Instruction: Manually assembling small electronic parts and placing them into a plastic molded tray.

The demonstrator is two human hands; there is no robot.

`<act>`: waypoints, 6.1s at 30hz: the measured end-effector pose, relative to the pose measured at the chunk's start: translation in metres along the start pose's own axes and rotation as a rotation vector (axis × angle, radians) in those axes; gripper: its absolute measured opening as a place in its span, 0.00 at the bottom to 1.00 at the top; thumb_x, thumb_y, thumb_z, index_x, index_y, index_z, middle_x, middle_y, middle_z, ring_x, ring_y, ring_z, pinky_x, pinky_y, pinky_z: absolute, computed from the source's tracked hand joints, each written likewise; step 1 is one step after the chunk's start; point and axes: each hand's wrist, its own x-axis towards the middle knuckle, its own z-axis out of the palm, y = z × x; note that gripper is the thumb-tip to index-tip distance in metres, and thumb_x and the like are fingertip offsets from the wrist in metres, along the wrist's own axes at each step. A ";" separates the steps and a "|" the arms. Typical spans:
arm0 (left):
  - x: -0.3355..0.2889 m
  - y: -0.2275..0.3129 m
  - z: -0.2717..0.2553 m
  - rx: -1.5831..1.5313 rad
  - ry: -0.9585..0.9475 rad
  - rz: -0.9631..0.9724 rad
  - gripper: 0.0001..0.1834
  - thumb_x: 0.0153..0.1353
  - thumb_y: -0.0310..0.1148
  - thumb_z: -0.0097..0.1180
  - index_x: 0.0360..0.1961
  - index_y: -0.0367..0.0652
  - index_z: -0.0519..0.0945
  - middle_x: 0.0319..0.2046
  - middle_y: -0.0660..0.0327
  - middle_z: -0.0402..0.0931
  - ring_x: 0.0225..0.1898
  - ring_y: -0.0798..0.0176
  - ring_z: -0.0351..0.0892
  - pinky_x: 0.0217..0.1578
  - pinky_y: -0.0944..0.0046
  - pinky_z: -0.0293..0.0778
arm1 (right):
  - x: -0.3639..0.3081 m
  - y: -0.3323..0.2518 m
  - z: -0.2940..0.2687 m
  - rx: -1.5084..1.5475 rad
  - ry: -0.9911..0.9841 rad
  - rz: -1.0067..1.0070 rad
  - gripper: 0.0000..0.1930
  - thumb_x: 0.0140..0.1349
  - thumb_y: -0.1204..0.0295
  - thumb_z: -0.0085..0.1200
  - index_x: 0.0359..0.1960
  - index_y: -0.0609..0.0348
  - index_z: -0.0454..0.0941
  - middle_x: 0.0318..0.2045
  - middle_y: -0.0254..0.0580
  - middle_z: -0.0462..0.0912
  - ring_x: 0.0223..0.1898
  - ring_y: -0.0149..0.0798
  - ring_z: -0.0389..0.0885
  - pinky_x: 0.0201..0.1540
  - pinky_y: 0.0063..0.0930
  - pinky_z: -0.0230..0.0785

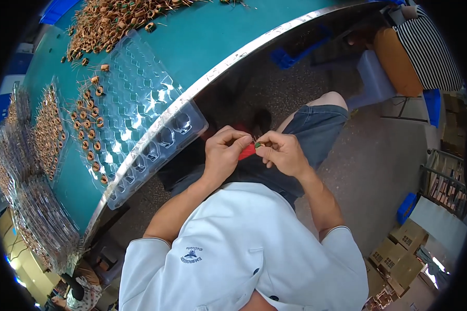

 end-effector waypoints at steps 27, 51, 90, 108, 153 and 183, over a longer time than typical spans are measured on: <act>0.018 -0.013 -0.013 0.404 -0.228 0.171 0.15 0.61 0.39 0.62 0.28 0.35 0.80 0.29 0.58 0.75 0.29 0.62 0.75 0.31 0.64 0.70 | -0.002 0.008 -0.012 -0.287 -0.101 -0.091 0.07 0.57 0.73 0.61 0.32 0.65 0.79 0.21 0.41 0.80 0.22 0.32 0.77 0.26 0.27 0.69; 0.018 -0.014 -0.014 0.405 -0.237 0.378 0.04 0.53 0.24 0.65 0.29 0.37 0.81 0.27 0.59 0.76 0.30 0.60 0.76 0.31 0.65 0.70 | 0.002 0.014 -0.001 -0.354 -0.072 -0.224 0.07 0.59 0.75 0.61 0.36 0.65 0.77 0.22 0.37 0.80 0.23 0.26 0.78 0.25 0.20 0.69; 0.003 0.012 -0.027 0.014 -0.582 -0.163 0.19 0.57 0.38 0.67 0.45 0.36 0.83 0.29 0.63 0.81 0.31 0.74 0.75 0.34 0.69 0.73 | 0.015 0.000 0.010 0.048 0.039 -0.258 0.06 0.62 0.73 0.61 0.34 0.63 0.79 0.29 0.35 0.82 0.30 0.26 0.81 0.32 0.18 0.74; -0.005 0.014 -0.014 -0.117 -0.449 0.103 0.08 0.57 0.29 0.64 0.35 0.34 0.85 0.27 0.58 0.79 0.30 0.67 0.77 0.32 0.67 0.71 | 0.002 -0.010 0.033 0.430 0.290 -0.277 0.04 0.62 0.83 0.50 0.29 0.65 0.75 0.25 0.37 0.76 0.20 0.23 0.68 0.23 0.17 0.59; -0.035 0.004 -0.096 -0.208 0.384 0.525 0.08 0.59 0.25 0.62 0.39 0.36 0.85 0.31 0.52 0.83 0.29 0.56 0.81 0.32 0.61 0.74 | 0.281 -0.207 0.128 -1.181 0.152 -0.761 0.13 0.61 0.62 0.61 0.39 0.58 0.83 0.24 0.38 0.80 0.24 0.32 0.75 0.29 0.28 0.68; -0.011 0.009 -0.060 -0.145 0.016 0.244 0.27 0.64 0.24 0.57 0.64 0.38 0.68 0.49 0.59 0.74 0.36 0.73 0.73 0.38 0.73 0.72 | 0.116 -0.174 0.014 -0.667 -0.154 -0.365 0.08 0.65 0.73 0.52 0.30 0.65 0.79 0.21 0.32 0.76 0.25 0.22 0.72 0.28 0.20 0.64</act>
